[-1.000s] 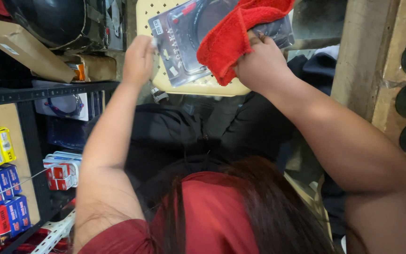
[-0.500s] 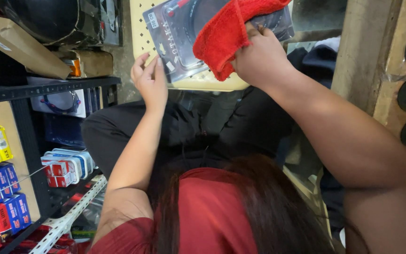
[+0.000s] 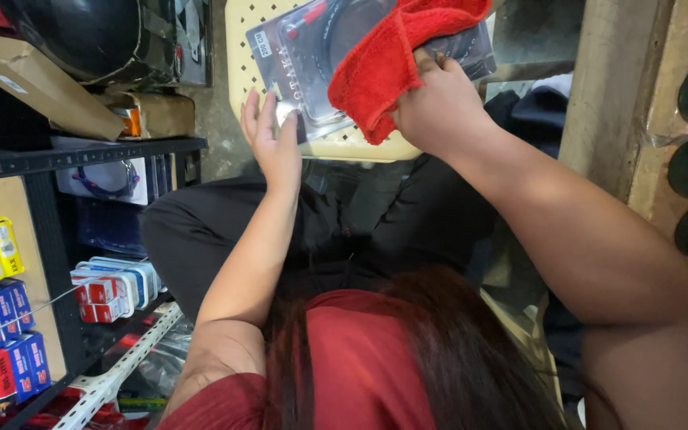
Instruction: The person cleans the plastic packaging of a motorcycle cable with a cloth and removes a label.
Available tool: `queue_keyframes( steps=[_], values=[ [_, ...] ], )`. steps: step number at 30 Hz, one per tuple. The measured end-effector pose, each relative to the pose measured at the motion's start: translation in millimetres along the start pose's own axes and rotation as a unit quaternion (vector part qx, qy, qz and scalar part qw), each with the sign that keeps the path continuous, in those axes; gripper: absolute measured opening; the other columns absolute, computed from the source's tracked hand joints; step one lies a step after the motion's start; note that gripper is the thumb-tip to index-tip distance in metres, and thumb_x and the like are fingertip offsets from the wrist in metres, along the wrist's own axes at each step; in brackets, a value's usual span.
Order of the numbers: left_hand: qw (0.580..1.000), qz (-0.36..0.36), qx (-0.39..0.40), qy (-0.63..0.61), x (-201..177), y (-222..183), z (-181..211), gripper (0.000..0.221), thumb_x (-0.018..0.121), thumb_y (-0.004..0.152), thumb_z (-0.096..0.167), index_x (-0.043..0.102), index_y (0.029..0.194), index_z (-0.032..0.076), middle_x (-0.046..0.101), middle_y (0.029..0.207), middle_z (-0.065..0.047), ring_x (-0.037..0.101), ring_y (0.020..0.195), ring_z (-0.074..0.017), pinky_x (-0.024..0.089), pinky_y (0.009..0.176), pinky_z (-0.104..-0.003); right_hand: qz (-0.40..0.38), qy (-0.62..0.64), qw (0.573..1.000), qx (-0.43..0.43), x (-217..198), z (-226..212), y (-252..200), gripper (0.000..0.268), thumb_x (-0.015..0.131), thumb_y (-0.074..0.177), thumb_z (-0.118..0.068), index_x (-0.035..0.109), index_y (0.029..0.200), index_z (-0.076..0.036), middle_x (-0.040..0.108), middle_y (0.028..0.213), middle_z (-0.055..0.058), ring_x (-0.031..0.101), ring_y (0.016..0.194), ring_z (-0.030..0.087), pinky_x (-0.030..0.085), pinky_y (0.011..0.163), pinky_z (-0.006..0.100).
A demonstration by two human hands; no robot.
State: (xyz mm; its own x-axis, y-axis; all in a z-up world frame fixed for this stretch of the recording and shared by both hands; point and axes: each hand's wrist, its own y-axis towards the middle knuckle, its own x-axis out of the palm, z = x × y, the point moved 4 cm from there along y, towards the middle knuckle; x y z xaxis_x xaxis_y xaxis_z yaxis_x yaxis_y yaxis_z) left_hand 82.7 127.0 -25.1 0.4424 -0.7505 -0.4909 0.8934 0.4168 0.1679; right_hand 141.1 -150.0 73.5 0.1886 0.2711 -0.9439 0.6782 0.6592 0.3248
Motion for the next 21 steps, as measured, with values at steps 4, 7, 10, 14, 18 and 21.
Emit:
queue_keyframes(
  steps=[4, 7, 10, 14, 18, 21],
  values=[
    [0.998, 0.009, -0.046, -0.032, -10.2, 13.4, 4.5, 0.035, 0.072, 0.095, 0.014, 0.070, 0.129, 0.008, 0.040, 0.159, -0.012, 0.030, 0.153, -0.0316, 0.030, 0.126, -0.041, -0.014, -0.001, 1.000, -0.005, -0.2, -0.3, -1.1, 0.028, 0.069, 0.092, -0.031, 0.075, 0.104, -0.007, 0.070, 0.112, 0.012, 0.060, 0.121, 0.034, 0.049, 0.097, 0.052],
    [0.997, 0.011, -0.076, -0.023, -14.2, 38.0, -3.0, 0.023, 0.073, 0.094, 0.018, 0.076, 0.116, 0.010, 0.042, 0.157, -0.011, 0.031, 0.150, -0.0317, 0.031, 0.123, -0.042, -0.019, -0.002, 1.000, -0.009, -0.6, 0.1, -0.9, 0.026, 0.069, 0.091, -0.030, 0.075, 0.101, -0.006, 0.070, 0.110, 0.013, 0.061, 0.119, 0.035, 0.049, 0.097, 0.052],
    [0.996, 0.000, -0.080, 0.035, -18.0, 56.2, 3.5, 0.016, 0.078, 0.092, 0.021, 0.080, 0.105, 0.011, 0.044, 0.155, -0.009, 0.031, 0.147, -0.0318, 0.028, 0.122, -0.045, -0.015, -0.013, 1.000, -0.015, 0.6, -0.8, -1.9, 0.025, 0.068, 0.090, -0.029, 0.075, 0.099, -0.007, 0.070, 0.109, 0.013, 0.061, 0.119, 0.035, 0.049, 0.096, 0.052],
    [0.994, -0.024, -0.045, 0.095, -18.3, 67.9, 12.7, 0.015, 0.086, 0.085, 0.022, 0.080, 0.095, 0.013, 0.044, 0.152, -0.008, 0.031, 0.144, -0.0325, 0.031, 0.119, -0.045, -0.007, -0.038, 0.999, -0.023, 1.5, -0.6, -2.8, 0.026, 0.069, 0.088, -0.031, 0.076, 0.092, -0.007, 0.071, 0.107, 0.014, 0.060, 0.120, 0.035, 0.049, 0.098, 0.051],
    [0.995, -0.035, -0.019, 0.086, -17.8, 64.4, 4.9, 0.017, 0.090, 0.082, 0.018, 0.078, 0.091, 0.013, 0.042, 0.153, -0.008, 0.031, 0.144, -0.0335, 0.031, 0.119, -0.044, -0.036, -0.042, 0.998, -0.025, 0.9, 0.2, -2.3, 0.025, 0.070, 0.086, -0.031, 0.076, 0.086, -0.007, 0.071, 0.103, 0.015, 0.060, 0.120, 0.036, 0.049, 0.097, 0.051],
    [0.995, -0.042, 0.002, 0.090, -19.7, 57.7, 6.5, 0.017, 0.091, 0.083, 0.016, 0.076, 0.088, 0.012, 0.042, 0.157, -0.007, 0.029, 0.148, -0.0327, 0.030, 0.121, -0.044, -0.066, -0.020, 0.998, -0.014, 7.2, 0.1, -4.3, 0.024, 0.070, 0.087, -0.030, 0.076, 0.084, -0.006, 0.072, 0.101, 0.015, 0.060, 0.121, 0.038, 0.049, 0.099, 0.052]
  ],
)
